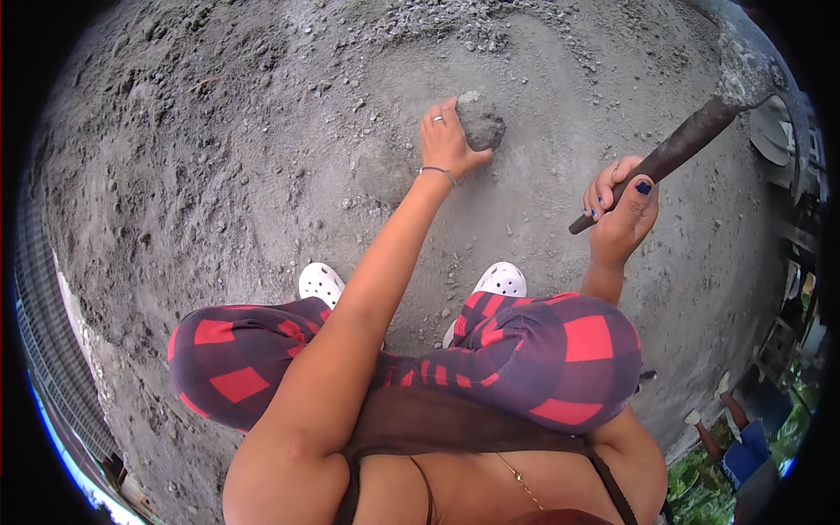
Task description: Breaking small rocks or concrete pieces with a hammer at a construction site.
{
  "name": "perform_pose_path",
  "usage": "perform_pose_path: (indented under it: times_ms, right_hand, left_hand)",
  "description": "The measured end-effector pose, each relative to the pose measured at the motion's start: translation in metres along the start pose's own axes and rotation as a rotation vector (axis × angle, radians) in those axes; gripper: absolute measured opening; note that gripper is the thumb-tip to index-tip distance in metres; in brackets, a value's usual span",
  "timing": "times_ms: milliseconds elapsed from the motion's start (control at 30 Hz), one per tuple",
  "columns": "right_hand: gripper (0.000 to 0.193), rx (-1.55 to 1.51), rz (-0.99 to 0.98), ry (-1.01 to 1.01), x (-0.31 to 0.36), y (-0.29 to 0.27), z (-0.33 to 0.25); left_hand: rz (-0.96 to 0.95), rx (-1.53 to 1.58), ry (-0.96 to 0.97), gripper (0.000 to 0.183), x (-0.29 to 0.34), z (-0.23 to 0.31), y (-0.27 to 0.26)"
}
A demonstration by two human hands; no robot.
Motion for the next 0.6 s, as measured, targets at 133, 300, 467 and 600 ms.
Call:
perform_pose_path:
  times_ms: [133,300,467,600]
  right_hand:
    - [0.026,0.585,-0.086,0.239,0.05,-0.015,0.103]
    - [0.029,0.564,-0.109,0.401,0.037,-0.014,0.11]
    - [0.03,0.2,0.011,-0.004,-0.012,-0.001,-0.009]
    - [0.029,0.018,0.065,-0.177,-0.008,0.012,-0.005]
  left_hand:
    - [-0.014,0.036,0.039,0.088,-0.004,0.022,0.009]
    - [-0.004,0.104,-0.028,0.089,-0.003,0.007,0.015]
    - [0.072,0.053,-0.011,0.09,-0.002,-0.001,0.007]
    - [0.071,0.02,-0.012,0.09,-0.001,0.002,0.002]
Point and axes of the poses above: each hand's wrist, its own x-axis away from the middle knuckle, its own y-axis out of the palm, z = x × y, the point moved 8 cm from there along -x, towards the middle knuckle, and after that the axes turned 9 degrees about -z, right-handed, at the moved point
